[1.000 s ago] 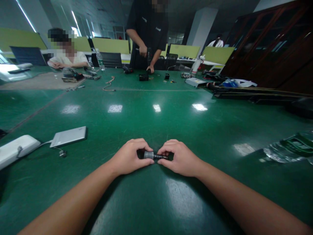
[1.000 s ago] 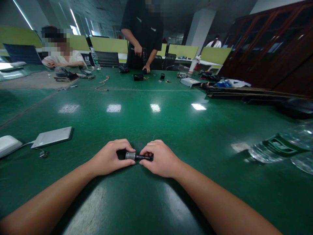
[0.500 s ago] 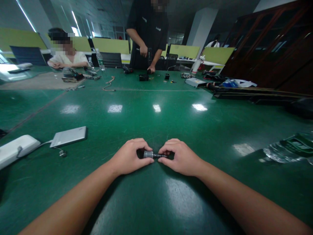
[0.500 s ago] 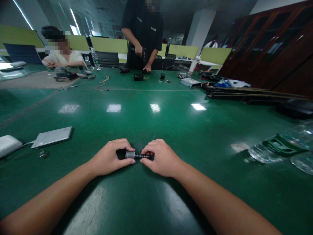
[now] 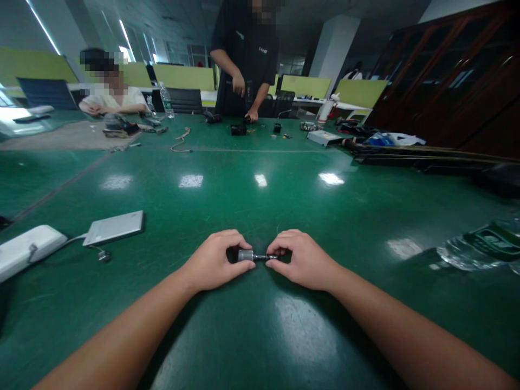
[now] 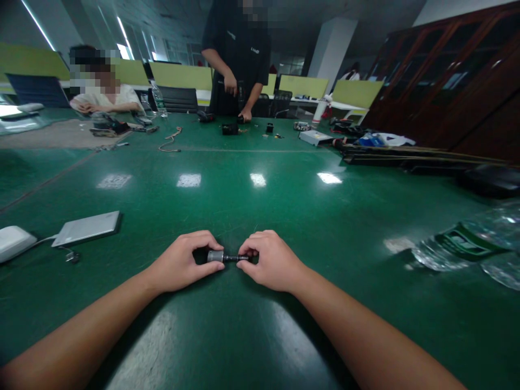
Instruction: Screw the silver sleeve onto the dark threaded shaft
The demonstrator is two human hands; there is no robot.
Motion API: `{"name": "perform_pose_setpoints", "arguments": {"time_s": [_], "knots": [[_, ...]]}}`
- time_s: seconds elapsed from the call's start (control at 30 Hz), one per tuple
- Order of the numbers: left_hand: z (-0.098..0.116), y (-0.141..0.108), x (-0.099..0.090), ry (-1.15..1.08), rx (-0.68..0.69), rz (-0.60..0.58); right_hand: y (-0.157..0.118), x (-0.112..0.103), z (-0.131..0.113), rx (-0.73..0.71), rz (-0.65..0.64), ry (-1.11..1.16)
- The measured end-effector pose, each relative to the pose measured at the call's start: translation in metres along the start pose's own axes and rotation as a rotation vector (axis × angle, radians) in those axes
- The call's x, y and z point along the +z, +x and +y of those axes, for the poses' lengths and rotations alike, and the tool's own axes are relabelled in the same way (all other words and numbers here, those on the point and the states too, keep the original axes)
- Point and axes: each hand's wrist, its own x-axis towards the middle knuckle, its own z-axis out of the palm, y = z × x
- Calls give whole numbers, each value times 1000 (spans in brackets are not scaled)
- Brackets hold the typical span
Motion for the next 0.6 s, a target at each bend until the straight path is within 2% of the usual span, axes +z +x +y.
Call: {"name": "perform_pose_setpoints", "arguments": {"time_s": [0.17, 0.27, 0.37, 0.6], "knots": [[1, 0, 0, 7, -31, 9, 0, -6, 6, 35, -7, -8], [2, 1, -2, 20, -42, 27, 0, -13, 15, 140, 5, -51], [4, 1, -4, 24, -39, 31, 0, -20, 23, 258, 78, -73], [9, 1, -8, 27, -91, 30, 2, -19, 15, 153, 29, 34]]}}
